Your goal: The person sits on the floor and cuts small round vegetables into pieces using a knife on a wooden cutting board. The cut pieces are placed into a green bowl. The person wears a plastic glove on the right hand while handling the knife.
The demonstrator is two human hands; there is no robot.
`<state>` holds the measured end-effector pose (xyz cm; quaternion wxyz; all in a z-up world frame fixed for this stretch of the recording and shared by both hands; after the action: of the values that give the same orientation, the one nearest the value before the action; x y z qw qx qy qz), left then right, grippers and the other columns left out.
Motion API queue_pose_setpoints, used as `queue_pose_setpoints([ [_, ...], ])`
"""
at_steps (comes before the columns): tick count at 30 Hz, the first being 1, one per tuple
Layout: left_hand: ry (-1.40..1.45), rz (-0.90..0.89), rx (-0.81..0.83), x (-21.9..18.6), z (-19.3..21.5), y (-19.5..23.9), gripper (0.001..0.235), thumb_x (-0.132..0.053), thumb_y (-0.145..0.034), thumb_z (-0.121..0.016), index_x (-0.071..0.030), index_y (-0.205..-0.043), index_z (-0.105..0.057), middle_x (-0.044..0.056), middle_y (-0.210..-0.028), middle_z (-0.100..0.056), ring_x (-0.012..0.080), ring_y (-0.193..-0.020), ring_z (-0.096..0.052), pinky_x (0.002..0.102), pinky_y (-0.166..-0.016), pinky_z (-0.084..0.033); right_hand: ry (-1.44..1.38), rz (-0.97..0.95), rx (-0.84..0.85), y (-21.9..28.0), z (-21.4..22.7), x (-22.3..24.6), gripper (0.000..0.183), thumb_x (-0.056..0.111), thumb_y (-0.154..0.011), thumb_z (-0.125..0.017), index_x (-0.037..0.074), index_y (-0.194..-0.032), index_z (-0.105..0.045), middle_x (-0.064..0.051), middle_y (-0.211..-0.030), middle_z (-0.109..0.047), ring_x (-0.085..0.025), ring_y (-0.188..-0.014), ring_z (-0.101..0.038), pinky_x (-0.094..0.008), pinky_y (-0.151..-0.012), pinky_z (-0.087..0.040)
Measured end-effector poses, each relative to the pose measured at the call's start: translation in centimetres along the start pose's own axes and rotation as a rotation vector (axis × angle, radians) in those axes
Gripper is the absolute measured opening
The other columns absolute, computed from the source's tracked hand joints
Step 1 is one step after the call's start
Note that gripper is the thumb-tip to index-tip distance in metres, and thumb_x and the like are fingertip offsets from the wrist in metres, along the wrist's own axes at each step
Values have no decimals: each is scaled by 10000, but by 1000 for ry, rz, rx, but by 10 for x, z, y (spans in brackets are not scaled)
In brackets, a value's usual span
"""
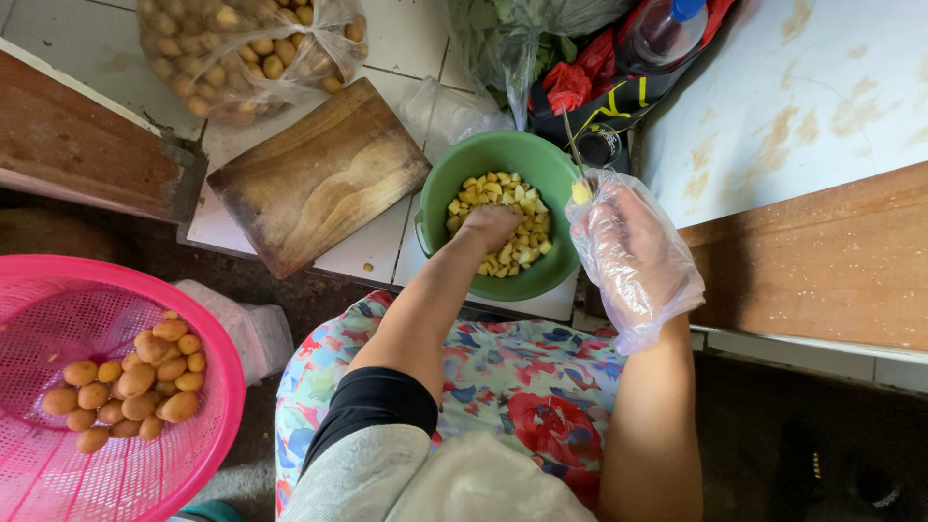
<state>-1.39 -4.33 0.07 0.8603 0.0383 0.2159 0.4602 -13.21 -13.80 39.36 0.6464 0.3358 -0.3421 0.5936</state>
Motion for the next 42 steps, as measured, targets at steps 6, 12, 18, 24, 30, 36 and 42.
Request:
queue_pose_setpoints([
  [6, 44, -66, 39, -5, 1, 3, 352, -84, -869, -642, -190, -1204, -662, 82, -1229, -701, 320, -1178, -654, 457, -957, -534, -72, -15, 2, 1, -2, -7, 258, 126, -1041, -555, 74, -1272, -657, -6, -935, -684, -70, -793, -634, -210, -682, -501],
  [12, 243, 111, -56, 15, 36, -6, 419, -296, -798, -772, -177, -1179, -643, 122, -1132, -705, 334, -1072, -668, 463, -883, -540, -104, 17, 1, -1, -2, -15, 253, 117, -1046, -562, 51, -1278, -636, -12, -948, -678, -66, -811, -635, -209, -690, -508],
  [18, 549, 101, -343, 53, 73, -14, 372, -305, -778, -825, -102, -1044, -664, 116, -930, -751, 321, -898, -719, 429, -811, -564, -160, -57, -2, -3, 0, -17, 253, 115, -1043, -558, 60, -1273, -648, -3, -938, -683, -59, -779, -608, -209, -659, -491],
  [24, 550, 55, -279, 57, 54, -13, 403, -325, -685, -895, -115, -967, -699, 103, -919, -737, 312, -882, -703, 431, -786, -553, -205, -65, 8, -2, -4, -15, 268, 119, -1040, -560, 69, -1289, -645, 6, -935, -673, -48, -787, -605, -202, -663, -491],
  [30, 433, 88, -267, 61, 35, -22, 321, -432, -817, -793, -163, -986, -752, 92, -973, -747, 320, -953, -697, 449, -842, -550, -86, -28, -2, -3, -4, -13, 258, 123, -1040, -568, 69, -1279, -652, 7, -941, -680, -48, -800, -620, -199, -683, -497],
  [36, 376, -5, -259, 59, 49, -20, 410, -505, -790, -814, -195, -1056, -779, 157, -1085, -698, 369, -1009, -650, 474, -867, -514, -162, -44, 24, -3, -6, -10, 264, 115, -1040, -552, 71, -1281, -652, 3, -933, -671, -57, -794, -607, -207, -678, -492],
  [42, 51, 397, 53, 95, 45, -21, 509, -338, -700, -920, -121, -1132, -759, 111, -1196, -716, 300, -1116, -687, 403, -883, -565, -131, 55, 53, -1, -6, -1, 260, 92, -1045, -536, 56, -1285, -630, -9, -945, -668, -64, -819, -621, -206, -715, -507],
])
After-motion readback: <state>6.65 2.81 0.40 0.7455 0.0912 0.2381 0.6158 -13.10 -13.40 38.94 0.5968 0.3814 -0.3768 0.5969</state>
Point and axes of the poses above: each hand's wrist, its own y-axis away from the middle knuckle, its own z-axis out of the back of the hand, x = y × z, the point moved 6 cm from there along -y, towards the middle knuckle
